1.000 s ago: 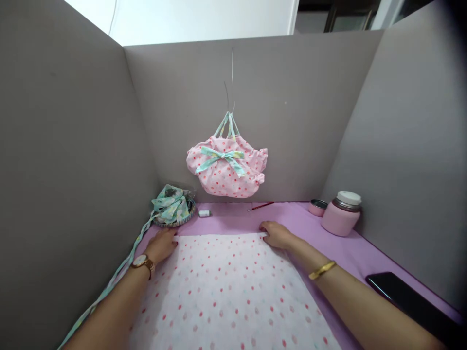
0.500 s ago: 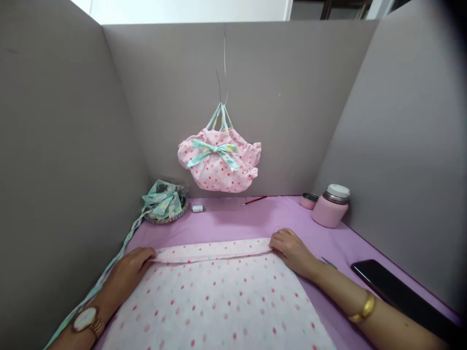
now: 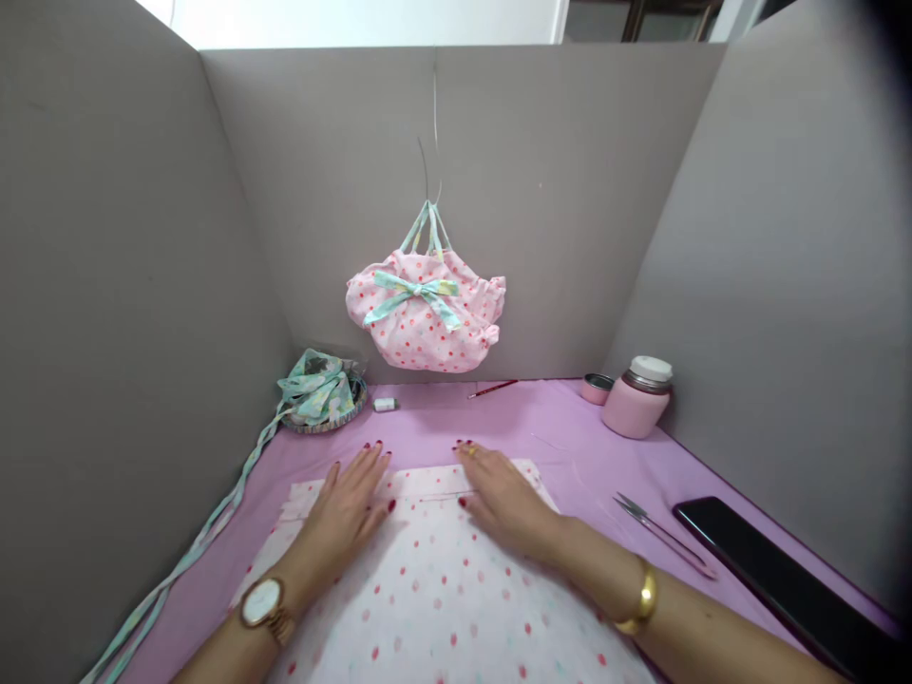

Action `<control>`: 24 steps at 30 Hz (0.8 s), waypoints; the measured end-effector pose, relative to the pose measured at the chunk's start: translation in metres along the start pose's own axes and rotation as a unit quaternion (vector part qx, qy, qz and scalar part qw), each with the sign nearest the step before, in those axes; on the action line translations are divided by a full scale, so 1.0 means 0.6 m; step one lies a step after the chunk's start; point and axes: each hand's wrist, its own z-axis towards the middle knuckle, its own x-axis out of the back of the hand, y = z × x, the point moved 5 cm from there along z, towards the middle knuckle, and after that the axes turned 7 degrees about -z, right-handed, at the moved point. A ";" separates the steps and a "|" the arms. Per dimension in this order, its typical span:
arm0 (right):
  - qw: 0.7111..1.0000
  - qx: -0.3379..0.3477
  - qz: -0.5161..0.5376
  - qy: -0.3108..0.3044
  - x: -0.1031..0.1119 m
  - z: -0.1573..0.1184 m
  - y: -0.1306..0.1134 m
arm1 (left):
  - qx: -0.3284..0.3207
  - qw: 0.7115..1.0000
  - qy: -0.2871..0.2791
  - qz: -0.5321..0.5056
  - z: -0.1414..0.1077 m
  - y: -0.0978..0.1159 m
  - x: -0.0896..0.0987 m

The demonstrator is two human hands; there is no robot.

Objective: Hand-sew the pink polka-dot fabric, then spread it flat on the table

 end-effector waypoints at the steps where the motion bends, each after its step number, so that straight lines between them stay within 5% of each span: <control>1: 0.999 0.018 0.009 -0.046 -0.012 0.003 -0.017 | 0.000 1.000 -0.018 0.001 0.004 0.011 -0.014; 4: 0.988 0.063 0.028 -0.135 -0.033 -0.005 -0.036 | 0.016 0.998 -0.064 -0.003 -0.003 0.008 -0.038; 6: 0.988 0.059 0.023 -0.138 -0.033 -0.018 -0.019 | 0.049 0.994 -0.093 -0.005 -0.017 -0.019 -0.039; 12: 1.000 0.007 -0.025 0.013 0.020 -0.052 0.073 | 0.118 0.986 -0.112 0.015 -0.034 -0.094 -0.007; 18: 0.999 -0.002 -0.018 0.026 0.046 -0.060 0.117 | 0.099 0.986 -0.106 0.084 -0.015 -0.103 0.007; 24: 0.988 -0.131 0.021 0.078 0.034 -0.015 0.176 | 0.103 0.992 -0.038 0.059 0.017 -0.128 0.044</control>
